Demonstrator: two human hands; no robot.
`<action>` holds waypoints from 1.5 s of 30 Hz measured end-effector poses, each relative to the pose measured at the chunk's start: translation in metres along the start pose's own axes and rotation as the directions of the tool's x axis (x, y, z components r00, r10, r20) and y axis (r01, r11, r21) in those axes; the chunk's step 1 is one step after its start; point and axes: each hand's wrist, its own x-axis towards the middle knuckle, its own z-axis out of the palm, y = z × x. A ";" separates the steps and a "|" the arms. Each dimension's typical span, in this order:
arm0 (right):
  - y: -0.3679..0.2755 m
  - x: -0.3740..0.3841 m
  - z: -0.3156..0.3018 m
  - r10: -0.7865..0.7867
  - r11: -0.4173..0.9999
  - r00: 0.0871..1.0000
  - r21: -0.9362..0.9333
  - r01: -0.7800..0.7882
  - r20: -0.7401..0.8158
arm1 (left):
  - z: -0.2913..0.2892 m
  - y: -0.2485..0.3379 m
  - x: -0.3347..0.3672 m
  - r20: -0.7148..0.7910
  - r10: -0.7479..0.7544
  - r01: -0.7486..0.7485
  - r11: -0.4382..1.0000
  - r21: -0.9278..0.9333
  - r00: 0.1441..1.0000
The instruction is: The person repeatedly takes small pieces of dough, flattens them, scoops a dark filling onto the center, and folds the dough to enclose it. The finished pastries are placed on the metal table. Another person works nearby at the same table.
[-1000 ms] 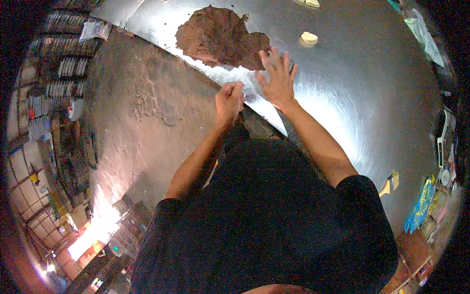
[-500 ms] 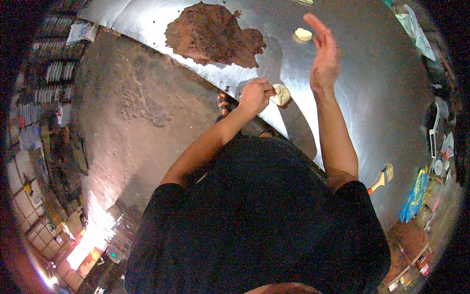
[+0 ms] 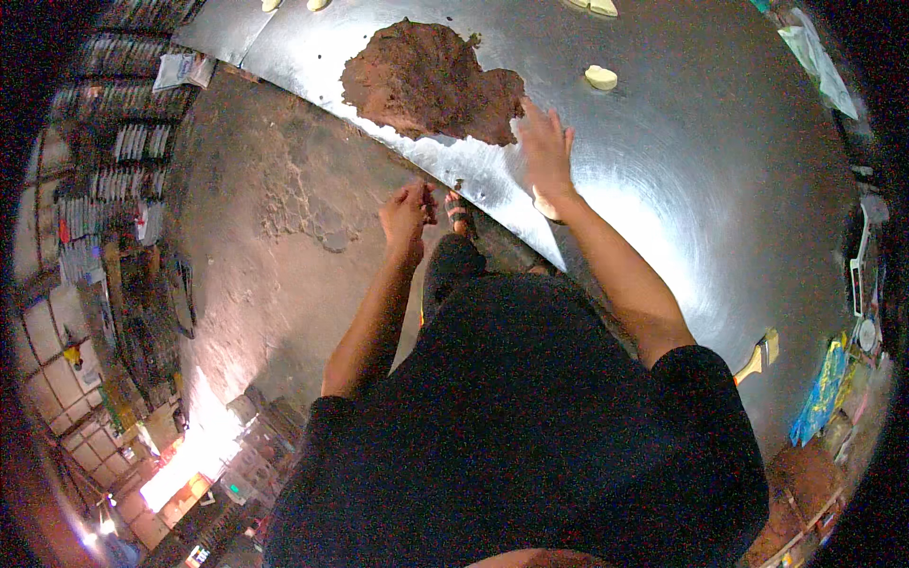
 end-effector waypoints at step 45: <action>0.067 0.055 -0.072 0.308 0.933 0.910 0.276 -0.231 -0.277 | 0.030 0.011 0.018 0.396 0.064 -0.069 0.998 -0.002 0.916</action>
